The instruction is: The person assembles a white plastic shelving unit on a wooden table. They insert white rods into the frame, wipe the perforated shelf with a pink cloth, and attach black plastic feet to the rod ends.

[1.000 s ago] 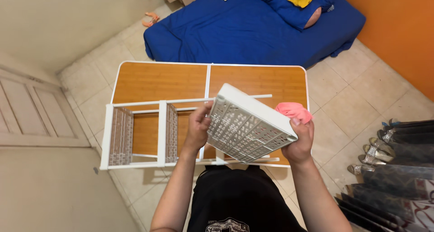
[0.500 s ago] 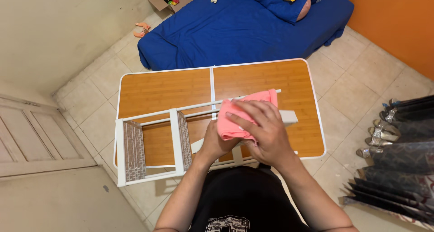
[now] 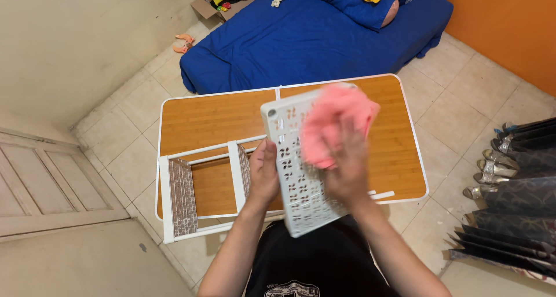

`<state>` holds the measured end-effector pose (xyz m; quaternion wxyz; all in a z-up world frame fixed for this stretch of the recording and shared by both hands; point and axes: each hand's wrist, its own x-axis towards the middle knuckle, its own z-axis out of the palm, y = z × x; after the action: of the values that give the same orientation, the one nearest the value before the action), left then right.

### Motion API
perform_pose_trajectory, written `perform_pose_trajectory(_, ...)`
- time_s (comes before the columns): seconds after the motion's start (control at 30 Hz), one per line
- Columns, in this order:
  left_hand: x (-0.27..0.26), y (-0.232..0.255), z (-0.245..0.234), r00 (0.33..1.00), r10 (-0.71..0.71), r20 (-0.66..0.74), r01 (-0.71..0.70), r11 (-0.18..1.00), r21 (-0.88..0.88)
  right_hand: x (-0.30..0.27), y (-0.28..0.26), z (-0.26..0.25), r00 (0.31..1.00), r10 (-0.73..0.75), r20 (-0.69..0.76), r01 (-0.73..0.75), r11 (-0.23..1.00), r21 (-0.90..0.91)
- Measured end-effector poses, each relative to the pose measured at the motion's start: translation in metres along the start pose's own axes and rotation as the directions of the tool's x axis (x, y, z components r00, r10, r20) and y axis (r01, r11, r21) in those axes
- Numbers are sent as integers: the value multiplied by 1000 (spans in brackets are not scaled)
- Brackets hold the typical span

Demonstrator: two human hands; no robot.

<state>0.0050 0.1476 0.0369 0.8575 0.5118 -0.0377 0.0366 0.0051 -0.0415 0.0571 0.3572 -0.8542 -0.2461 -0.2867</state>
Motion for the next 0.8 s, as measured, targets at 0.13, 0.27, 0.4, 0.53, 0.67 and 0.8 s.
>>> perform_pose_trajectory(0.13, 0, 9, 17, 985, 63, 162, -48, 994, -96, -18, -37, 24, 966, -143, 215, 145, 989, 3)
perform_pose_trajectory(0.27, 0, -6, 13, 986, -34, 165, 49, 995, -88, 9, -31, 25, 984, -145, 104, 151, 987, -59)
perform_pose_trajectory(0.4, -5, -15, -3, 1000, -25, 19, 27, 996, -83, 41, 3, 13, 999, 54, -4, -54, 998, -14)
perform_pose_trajectory(0.53, 2, -12, -20, 994, -1, -111, -27, 969, -247, 35, 22, 7, 915, 400, 45, -392, 860, 326)
perform_pose_trajectory(0.67, 5, -13, -31, 998, 62, 29, -50, 946, -319, 5, 36, 22, 862, 506, 37, -454, 736, 502)
perform_pose_trajectory(0.8, 4, -9, -34, 967, 95, 237, -6, 936, -351, -14, 64, 44, 748, 633, 200, -546, 415, 728)
